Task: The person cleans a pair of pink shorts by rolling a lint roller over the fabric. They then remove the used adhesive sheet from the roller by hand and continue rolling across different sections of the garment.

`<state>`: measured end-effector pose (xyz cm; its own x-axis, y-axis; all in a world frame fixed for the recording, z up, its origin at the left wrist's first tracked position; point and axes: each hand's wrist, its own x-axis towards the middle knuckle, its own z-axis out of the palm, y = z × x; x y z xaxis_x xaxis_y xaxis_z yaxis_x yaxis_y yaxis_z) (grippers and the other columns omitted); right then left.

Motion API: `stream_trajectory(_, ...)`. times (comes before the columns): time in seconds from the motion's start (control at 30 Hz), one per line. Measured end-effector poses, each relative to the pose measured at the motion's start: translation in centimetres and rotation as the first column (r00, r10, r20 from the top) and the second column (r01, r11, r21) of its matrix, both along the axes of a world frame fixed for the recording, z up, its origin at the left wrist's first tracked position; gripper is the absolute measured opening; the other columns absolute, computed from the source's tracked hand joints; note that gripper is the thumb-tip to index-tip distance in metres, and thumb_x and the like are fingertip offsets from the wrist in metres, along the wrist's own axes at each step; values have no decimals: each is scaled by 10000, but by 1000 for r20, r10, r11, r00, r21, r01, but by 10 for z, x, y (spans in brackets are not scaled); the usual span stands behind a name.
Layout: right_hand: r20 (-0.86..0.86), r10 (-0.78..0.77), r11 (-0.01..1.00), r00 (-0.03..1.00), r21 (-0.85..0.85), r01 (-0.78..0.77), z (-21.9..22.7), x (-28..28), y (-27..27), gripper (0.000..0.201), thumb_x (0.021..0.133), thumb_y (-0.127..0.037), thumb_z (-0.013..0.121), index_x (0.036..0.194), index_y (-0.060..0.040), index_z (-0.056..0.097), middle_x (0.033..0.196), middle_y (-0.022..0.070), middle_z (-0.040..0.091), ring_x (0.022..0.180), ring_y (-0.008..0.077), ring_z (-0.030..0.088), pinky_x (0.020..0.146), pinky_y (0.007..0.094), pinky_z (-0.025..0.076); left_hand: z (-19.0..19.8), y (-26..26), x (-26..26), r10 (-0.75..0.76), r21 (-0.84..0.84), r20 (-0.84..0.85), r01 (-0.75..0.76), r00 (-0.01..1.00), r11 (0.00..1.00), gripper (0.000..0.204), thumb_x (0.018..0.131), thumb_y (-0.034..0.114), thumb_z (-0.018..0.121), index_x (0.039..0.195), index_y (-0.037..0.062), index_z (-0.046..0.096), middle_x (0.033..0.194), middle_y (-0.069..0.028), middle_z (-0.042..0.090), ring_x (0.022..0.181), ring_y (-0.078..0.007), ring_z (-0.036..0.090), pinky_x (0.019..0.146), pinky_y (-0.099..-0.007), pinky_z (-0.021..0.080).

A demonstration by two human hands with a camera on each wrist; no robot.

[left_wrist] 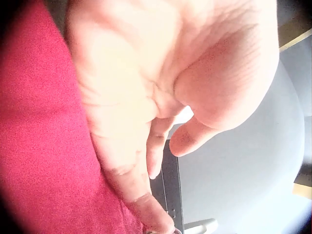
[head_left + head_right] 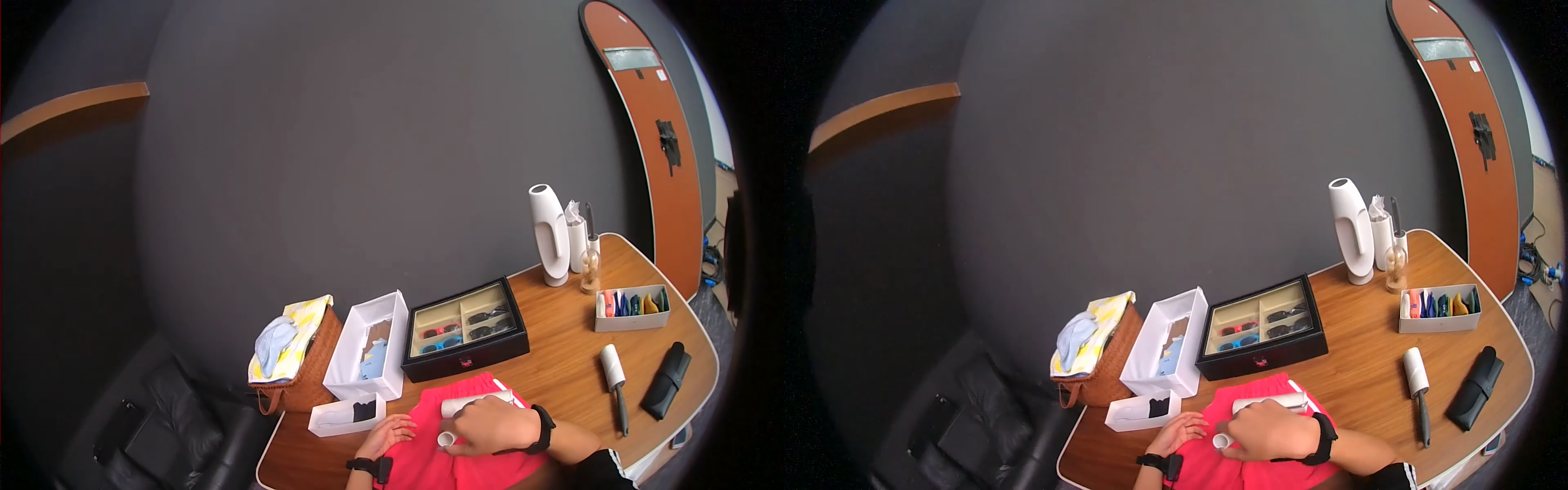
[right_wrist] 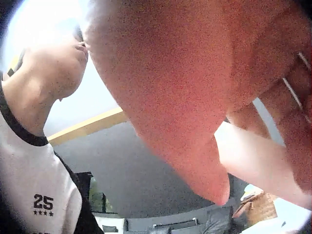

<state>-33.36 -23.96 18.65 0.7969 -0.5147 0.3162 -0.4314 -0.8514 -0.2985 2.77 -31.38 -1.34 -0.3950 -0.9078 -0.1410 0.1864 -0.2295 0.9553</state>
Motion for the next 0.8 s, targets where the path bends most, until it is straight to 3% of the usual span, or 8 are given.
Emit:
stream_trajectory(0.17,-4,-97,994,995,-54,97,-7,5,-2,442,939,-416,580,789,-13,679,662,151,667,641,357,675,565,449,538,0,1,0,10,18,11,-10,1000,1000,345,1089,234,405,1279,-27,524,1236,-221,637,1020,-284,678,905,-386,558)
stream_trajectory(0.3,-12,-41,993,999,-108,40,-1,0,9,379,954,-382,562,872,-32,686,648,136,661,631,342,674,546,447,529,3,2,-3,20,22,2,-20,1000,1000,345,1088,238,407,1276,-25,527,1228,-214,643,1019,-280,679,903,-386,559)
stream_trajectory(0.37,-129,55,998,990,-17,-58,6,-3,19,350,971,-369,561,959,-35,666,698,158,667,666,361,684,559,453,535,6,4,-5,27,34,11,-27,1000,999,352,1088,236,401,1271,-30,542,1198,-204,656,1008,-284,680,887,-374,557)
stream_trajectory(0.5,-96,277,961,956,34,-275,22,-9,40,310,952,-379,599,1000,-80,664,667,114,657,636,324,674,532,421,525,2,2,-3,27,35,15,-27,1000,999,341,1088,243,407,1269,-19,531,1212,-205,651,1009,-274,682,897,-386,561)
stream_trajectory(0.53,211,108,967,972,204,-152,31,-9,60,238,860,-278,632,811,-55,697,711,119,662,608,324,645,590,424,522,0,1,-2,21,32,10,-21,1000,999,340,1088,242,409,1268,-18,530,1207,-204,652,1005,-273,683,893,-383,562)
stream_trajectory(0.57,206,116,963,972,216,-161,29,-9,57,238,860,-278,632,811,-55,697,711,119,662,608,324,645,590,424,522,4,2,-4,16,30,5,-16,1000,999,338,1087,242,410,1268,-18,530,1202,-202,654,1001,-273,684,889,-381,562)
stream_trajectory(0.63,26,335,939,942,79,-336,22,-11,43,304,945,-371,617,1081,-102,656,694,100,667,653,323,677,519,407,518,10,4,-7,37,51,4,-38,999,998,327,1084,232,418,1261,-18,531,1191,-200,657,987,-270,687,874,-373,566)
stream_trajectory(0.8,135,209,967,968,119,-226,14,-5,15,294,907,-355,633,958,-67,667,586,159,617,560,376,640,499,459,498,7,7,-8,37,15,5,-37,999,999,303,1080,220,434,1241,-15,536,1187,-200,659,977,-268,691,858,-368,569)
